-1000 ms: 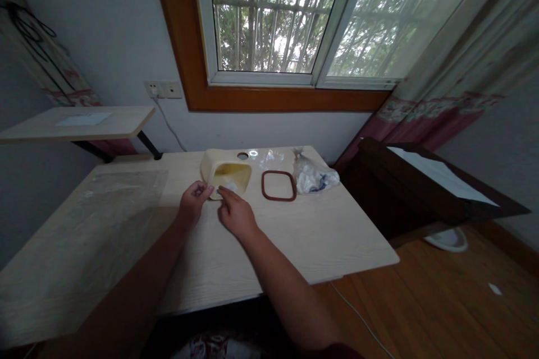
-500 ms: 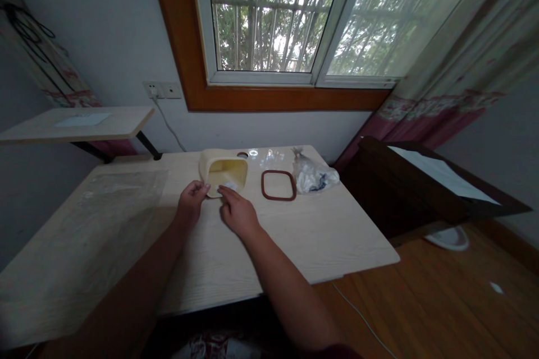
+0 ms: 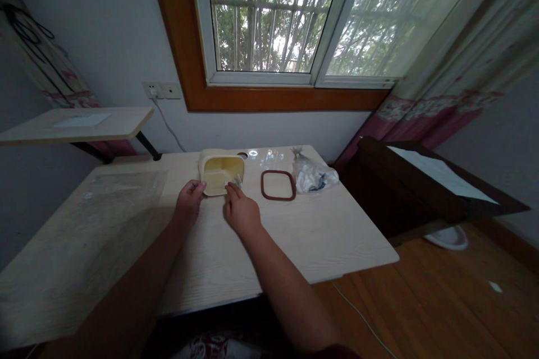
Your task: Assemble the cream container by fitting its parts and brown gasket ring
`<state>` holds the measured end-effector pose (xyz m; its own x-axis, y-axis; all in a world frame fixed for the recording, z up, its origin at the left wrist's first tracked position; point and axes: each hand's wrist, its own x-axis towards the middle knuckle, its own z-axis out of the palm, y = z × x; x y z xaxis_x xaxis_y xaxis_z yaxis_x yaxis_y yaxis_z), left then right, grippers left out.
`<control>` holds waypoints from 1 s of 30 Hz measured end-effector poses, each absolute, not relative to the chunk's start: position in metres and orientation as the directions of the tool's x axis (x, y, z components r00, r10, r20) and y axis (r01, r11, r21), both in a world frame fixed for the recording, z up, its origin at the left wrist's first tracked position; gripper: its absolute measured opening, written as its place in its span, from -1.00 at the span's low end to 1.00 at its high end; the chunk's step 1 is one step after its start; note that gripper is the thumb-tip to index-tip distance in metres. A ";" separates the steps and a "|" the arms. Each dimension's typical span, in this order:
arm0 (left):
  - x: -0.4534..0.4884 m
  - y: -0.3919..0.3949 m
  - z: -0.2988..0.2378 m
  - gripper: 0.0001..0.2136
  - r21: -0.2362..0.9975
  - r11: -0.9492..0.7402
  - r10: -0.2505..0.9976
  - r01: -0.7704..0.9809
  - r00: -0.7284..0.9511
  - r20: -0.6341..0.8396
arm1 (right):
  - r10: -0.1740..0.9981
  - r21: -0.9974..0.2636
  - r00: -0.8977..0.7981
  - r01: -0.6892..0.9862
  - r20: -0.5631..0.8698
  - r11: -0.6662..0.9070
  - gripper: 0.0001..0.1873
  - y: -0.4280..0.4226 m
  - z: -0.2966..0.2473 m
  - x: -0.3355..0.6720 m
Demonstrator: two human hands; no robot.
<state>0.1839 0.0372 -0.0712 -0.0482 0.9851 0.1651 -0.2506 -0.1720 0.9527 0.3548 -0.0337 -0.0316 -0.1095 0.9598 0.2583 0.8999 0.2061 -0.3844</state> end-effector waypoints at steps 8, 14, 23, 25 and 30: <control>0.187 0.034 -0.069 -0.66 0.966 -0.127 0.991 -0.223 0.014 0.133 | 0.941 -0.430 -0.195 0.850 0.278 0.303 -0.36 -0.037 -0.033 0.347; 0.188 0.033 -0.065 -0.66 0.943 -0.117 0.992 -0.311 0.019 0.129 | 0.938 -0.412 -0.211 0.856 0.276 0.313 -0.34 -0.039 -0.031 0.345; 0.182 0.042 -0.072 -0.68 0.936 -0.172 0.985 -0.308 -0.054 0.164 | 0.936 -0.365 -0.224 0.876 0.273 0.316 -0.34 -0.041 -0.025 0.343; 0.182 0.042 -0.071 -0.67 0.940 -0.170 0.985 -0.294 -0.068 0.157 | 0.936 -0.363 -0.213 0.879 0.280 0.308 -0.35 -0.041 -0.026 0.343; 0.181 0.038 -0.064 -0.65 0.958 -0.170 0.984 -0.232 -0.087 0.154 | 0.947 -0.360 -0.182 0.892 0.266 0.272 -0.35 -0.040 -0.027 0.344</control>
<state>0.1807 0.0384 -0.0644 -0.0866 0.9843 0.1540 -0.2322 -0.1703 0.9577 0.3440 -0.0401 -0.0271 -0.1816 0.9468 0.2656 0.8922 0.2722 -0.3603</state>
